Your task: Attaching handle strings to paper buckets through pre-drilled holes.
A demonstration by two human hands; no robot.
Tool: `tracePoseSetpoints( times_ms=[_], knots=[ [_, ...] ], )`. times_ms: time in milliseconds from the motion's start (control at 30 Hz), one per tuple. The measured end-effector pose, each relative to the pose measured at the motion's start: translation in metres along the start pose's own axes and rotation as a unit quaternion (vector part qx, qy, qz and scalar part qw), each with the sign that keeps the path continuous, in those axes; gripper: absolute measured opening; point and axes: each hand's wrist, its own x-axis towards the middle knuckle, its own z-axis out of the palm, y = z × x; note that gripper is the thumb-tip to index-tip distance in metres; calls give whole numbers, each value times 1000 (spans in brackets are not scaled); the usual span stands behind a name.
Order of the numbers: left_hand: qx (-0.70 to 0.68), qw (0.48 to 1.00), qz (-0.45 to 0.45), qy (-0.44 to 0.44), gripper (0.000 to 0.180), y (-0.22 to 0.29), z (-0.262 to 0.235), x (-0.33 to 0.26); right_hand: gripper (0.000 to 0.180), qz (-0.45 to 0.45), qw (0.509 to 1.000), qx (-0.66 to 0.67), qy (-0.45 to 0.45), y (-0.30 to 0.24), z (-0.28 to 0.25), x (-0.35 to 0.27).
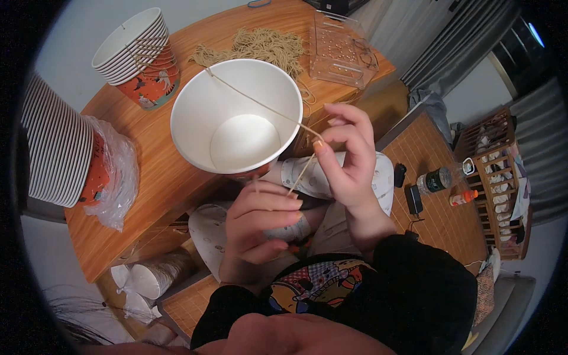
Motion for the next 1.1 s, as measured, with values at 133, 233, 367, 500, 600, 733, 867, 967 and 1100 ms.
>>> tracePoseSetpoints(
  times_ms=[133,233,367,500,600,733,867,967,1100],
  knots=[
    [-13,998,36,52,26,0,0,-6,8,-22,998,-61,25,3,0,8],
    [-7,997,40,66,23,-1,1,-6,8,-15,996,-83,21,7,-2,10],
    [-26,996,12,85,25,-4,3,-7,16,36,998,-54,-2,-3,0,9],
    [-65,993,-49,86,33,-9,5,-9,35,-51,997,32,49,-9,4,-2],
    [-76,993,-82,49,12,-11,-1,-11,37,-54,978,179,-92,-22,-4,-8],
    [-82,992,-78,53,11,-13,0,-11,45,-46,948,263,-175,-21,-1,-6],
    [-83,991,-78,65,12,-15,2,-12,40,-65,955,247,-151,-21,4,-10],
    [-85,992,-71,66,10,-17,1,-12,36,-75,961,230,-136,-18,4,-12],
    [-74,988,-45,124,13,-22,8,-16,37,-70,969,212,-109,-17,7,-12]
  ],
)
